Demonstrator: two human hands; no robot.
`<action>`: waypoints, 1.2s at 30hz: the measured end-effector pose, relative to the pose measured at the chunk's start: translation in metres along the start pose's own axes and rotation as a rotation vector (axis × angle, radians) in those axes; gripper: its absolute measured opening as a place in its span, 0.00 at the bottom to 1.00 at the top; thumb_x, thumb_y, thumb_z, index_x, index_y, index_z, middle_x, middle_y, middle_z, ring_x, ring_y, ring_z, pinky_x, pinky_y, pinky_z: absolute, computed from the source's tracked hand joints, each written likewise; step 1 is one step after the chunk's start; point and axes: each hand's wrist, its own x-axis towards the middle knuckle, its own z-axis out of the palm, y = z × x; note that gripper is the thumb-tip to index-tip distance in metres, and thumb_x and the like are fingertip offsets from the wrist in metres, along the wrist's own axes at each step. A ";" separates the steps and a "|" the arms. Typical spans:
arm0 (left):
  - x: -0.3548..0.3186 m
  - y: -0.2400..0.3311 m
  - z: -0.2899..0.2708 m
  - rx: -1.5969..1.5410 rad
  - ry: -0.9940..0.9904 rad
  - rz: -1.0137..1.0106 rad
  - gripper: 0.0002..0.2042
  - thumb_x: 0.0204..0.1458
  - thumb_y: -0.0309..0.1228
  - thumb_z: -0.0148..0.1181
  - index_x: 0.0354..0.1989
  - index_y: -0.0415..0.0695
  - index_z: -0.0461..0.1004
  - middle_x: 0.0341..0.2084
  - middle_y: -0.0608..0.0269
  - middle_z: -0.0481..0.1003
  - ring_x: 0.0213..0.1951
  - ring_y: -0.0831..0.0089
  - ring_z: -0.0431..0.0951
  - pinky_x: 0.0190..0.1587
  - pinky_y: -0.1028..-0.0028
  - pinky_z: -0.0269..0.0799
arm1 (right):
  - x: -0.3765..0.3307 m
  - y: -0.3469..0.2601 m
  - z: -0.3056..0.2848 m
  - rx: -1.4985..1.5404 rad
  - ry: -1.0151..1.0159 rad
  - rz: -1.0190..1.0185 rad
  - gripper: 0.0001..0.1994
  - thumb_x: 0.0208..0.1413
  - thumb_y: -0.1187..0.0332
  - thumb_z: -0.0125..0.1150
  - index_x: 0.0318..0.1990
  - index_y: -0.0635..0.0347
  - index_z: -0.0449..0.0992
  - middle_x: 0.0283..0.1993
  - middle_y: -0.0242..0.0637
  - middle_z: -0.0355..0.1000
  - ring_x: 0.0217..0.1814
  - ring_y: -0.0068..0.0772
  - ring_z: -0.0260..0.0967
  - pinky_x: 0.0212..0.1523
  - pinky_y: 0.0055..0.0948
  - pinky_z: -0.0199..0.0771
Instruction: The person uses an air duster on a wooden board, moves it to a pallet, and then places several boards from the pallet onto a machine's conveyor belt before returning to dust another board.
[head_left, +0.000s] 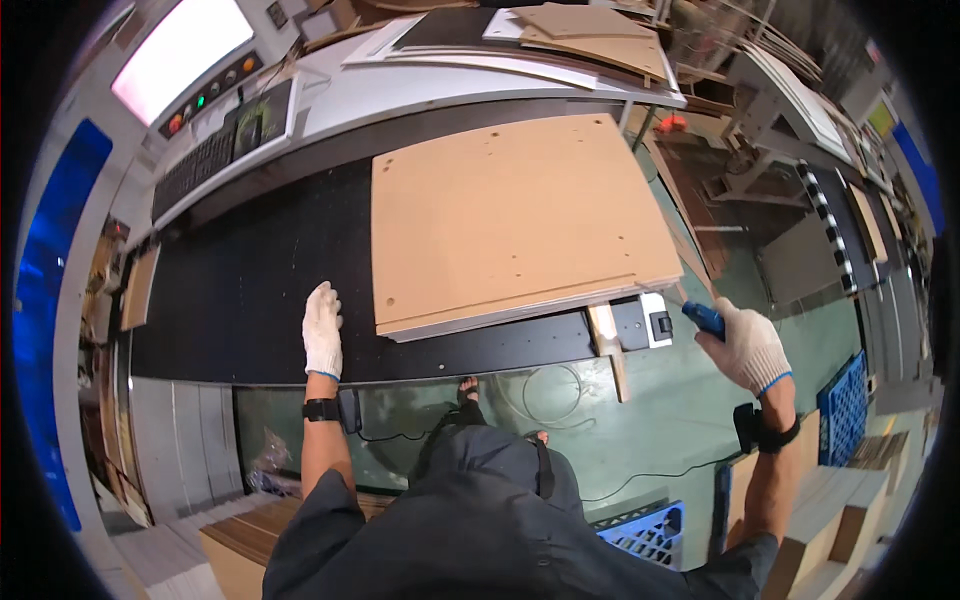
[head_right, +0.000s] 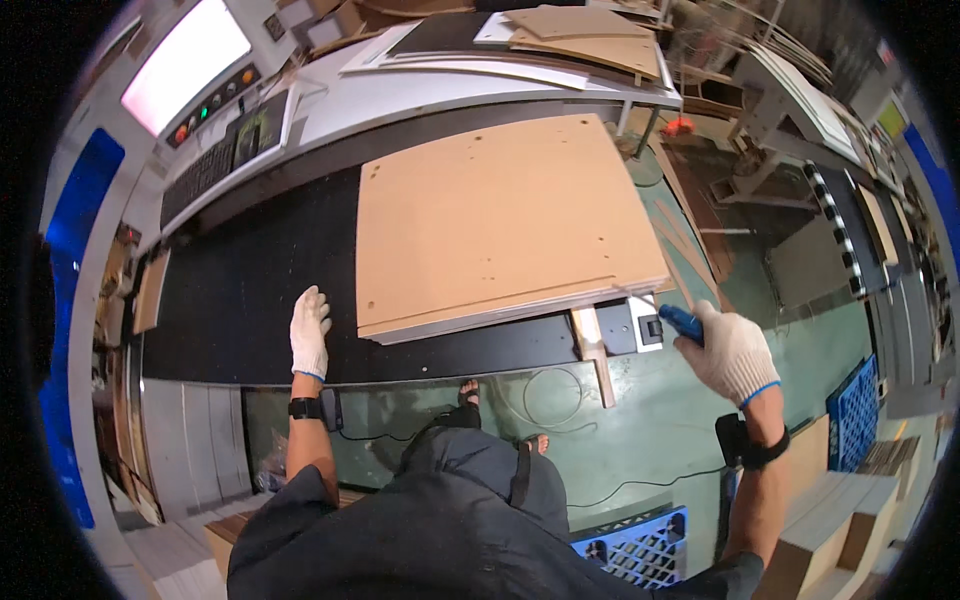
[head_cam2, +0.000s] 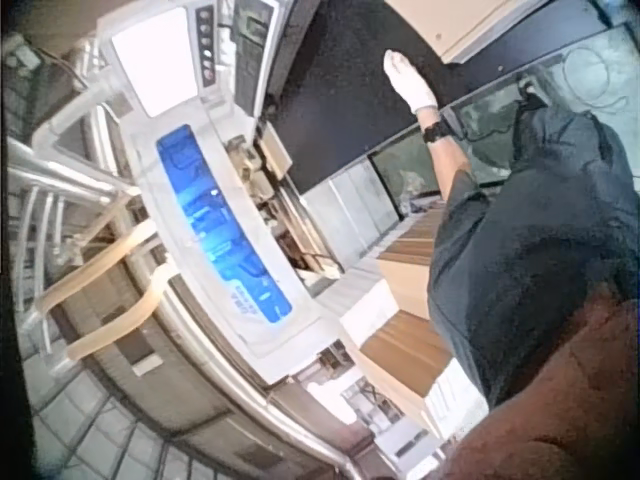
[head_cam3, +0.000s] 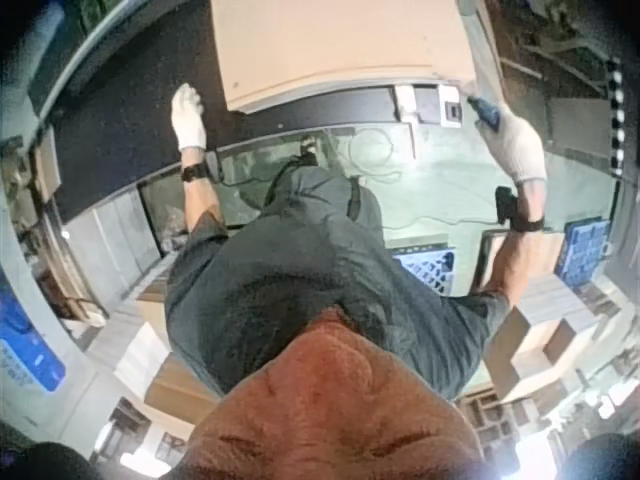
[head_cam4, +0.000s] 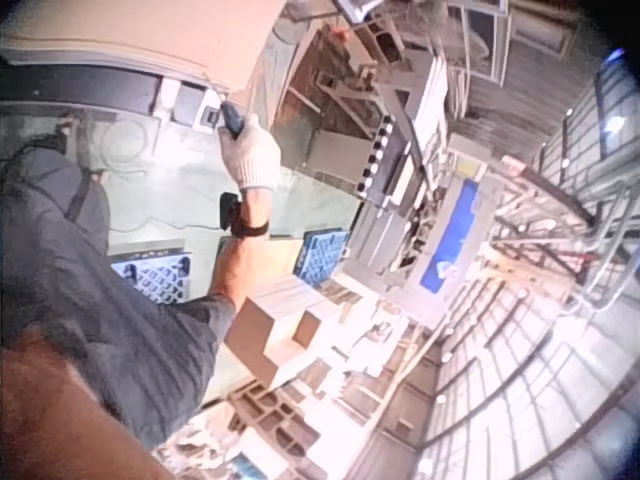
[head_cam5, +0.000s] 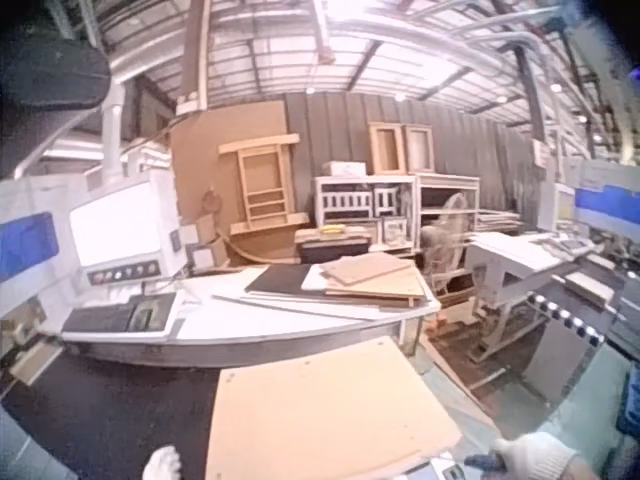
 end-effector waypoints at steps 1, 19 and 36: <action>0.000 0.006 0.002 -0.314 -0.051 -0.251 0.29 0.69 0.48 0.51 0.68 0.37 0.65 0.62 0.47 0.71 0.61 0.58 0.74 0.61 0.64 0.72 | 0.002 -0.024 -0.012 -0.084 -0.019 -0.041 0.14 0.55 0.59 0.67 0.38 0.60 0.72 0.26 0.53 0.76 0.33 0.61 0.77 0.36 0.53 0.77; 0.018 -0.023 0.016 -1.099 -0.397 -0.757 0.31 0.70 0.51 0.46 0.73 0.40 0.58 0.63 0.48 0.67 0.59 0.58 0.71 0.58 0.58 0.71 | 0.166 -0.309 -0.010 -0.239 0.121 -0.550 0.13 0.57 0.58 0.64 0.34 0.58 0.74 0.20 0.48 0.74 0.24 0.54 0.77 0.25 0.51 0.76; 0.067 0.036 0.093 -0.207 -0.520 -0.343 0.42 0.53 0.36 0.73 0.73 0.41 0.55 0.59 0.44 0.74 0.56 0.58 0.78 0.59 0.63 0.75 | 0.335 -0.268 -0.082 -0.509 0.152 -0.201 0.13 0.51 0.65 0.58 0.35 0.62 0.85 0.36 0.57 0.80 0.40 0.58 0.81 0.42 0.47 0.81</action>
